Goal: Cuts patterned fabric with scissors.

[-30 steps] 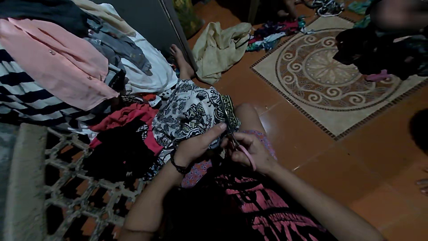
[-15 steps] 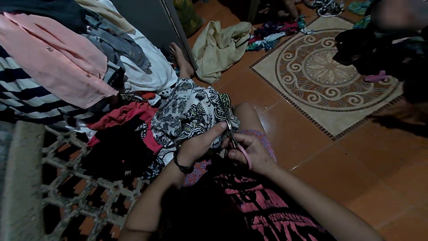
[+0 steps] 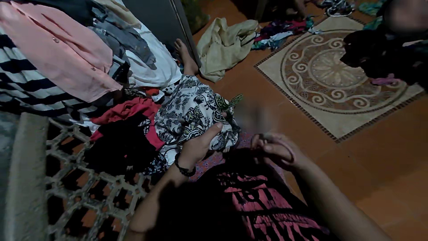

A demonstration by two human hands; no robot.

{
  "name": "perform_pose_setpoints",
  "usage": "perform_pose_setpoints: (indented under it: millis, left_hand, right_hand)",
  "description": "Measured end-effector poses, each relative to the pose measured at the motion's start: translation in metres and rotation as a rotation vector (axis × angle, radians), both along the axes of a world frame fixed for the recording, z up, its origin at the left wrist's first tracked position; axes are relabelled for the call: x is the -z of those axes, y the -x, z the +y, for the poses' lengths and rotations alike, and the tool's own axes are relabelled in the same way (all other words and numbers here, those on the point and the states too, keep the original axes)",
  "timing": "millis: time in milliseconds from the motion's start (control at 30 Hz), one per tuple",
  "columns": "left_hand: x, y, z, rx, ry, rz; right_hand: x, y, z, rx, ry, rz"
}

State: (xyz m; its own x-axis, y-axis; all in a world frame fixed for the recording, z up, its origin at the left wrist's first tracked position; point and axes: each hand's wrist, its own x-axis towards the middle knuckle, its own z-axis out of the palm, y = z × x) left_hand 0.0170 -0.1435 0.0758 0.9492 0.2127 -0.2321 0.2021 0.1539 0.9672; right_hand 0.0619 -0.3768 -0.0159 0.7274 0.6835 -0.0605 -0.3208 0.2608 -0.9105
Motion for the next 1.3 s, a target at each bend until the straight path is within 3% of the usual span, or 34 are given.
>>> perform_pose_setpoints:
  millis: [100, 300, 400, 467, 533, 567, 667, 733, 867, 1067, 1200, 1300]
  left_hand:
    - [0.008, 0.006, -0.01, -0.019, -0.001, 0.054]
    - [0.02, 0.012, -0.013, -0.054, 0.021, 0.102]
    - [0.021, 0.018, -0.01, 0.023, -0.206, 0.121]
    - [0.017, 0.024, -0.012, 0.175, -0.49, 0.166]
    - [0.022, 0.03, -0.009, 0.333, -0.565, 0.087]
    - [0.027, 0.034, -0.003, 0.389, -0.411, 0.016]
    - [0.053, 0.039, 0.008, 0.347, 0.65, 0.032]
    - [0.059, 0.031, 0.001, 0.15, 0.954, 0.207]
    - [0.05, 0.018, -0.009, 0.045, 0.948, 0.406]
    - [0.038, 0.013, -0.006, -0.188, 0.838, 0.477]
    - [0.036, 0.014, -0.002, -0.05, 0.898, 0.428]
    - [0.025, 0.01, 0.007, -0.041, 0.804, 0.37]
  right_hand:
    - [-0.012, -0.004, 0.015, 0.348, 0.125, -0.038]
    - [-0.009, -0.011, 0.028, 0.331, 0.17, 0.041]
    - [-0.015, -0.012, 0.037, 0.252, 0.111, 0.288]
    - [-0.021, -0.013, 0.045, 0.234, 0.054, 0.412]
    - [-0.026, -0.017, 0.047, 0.231, 0.04, 0.438]
    - [-0.026, -0.019, 0.047, 0.245, 0.058, 0.407]
    - [-0.023, -0.019, 0.043, 0.338, 0.228, 0.197]
    - [-0.026, -0.015, 0.04, 0.343, 0.28, 0.07]
    - [-0.033, -0.009, 0.044, 0.284, 0.237, -0.029]
    - [-0.03, -0.006, 0.06, 0.343, 0.248, 0.006]
    - [-0.031, -0.004, 0.074, 0.33, 0.159, -0.034]
    - [-0.04, -0.004, 0.083, 0.323, 0.029, -0.127]
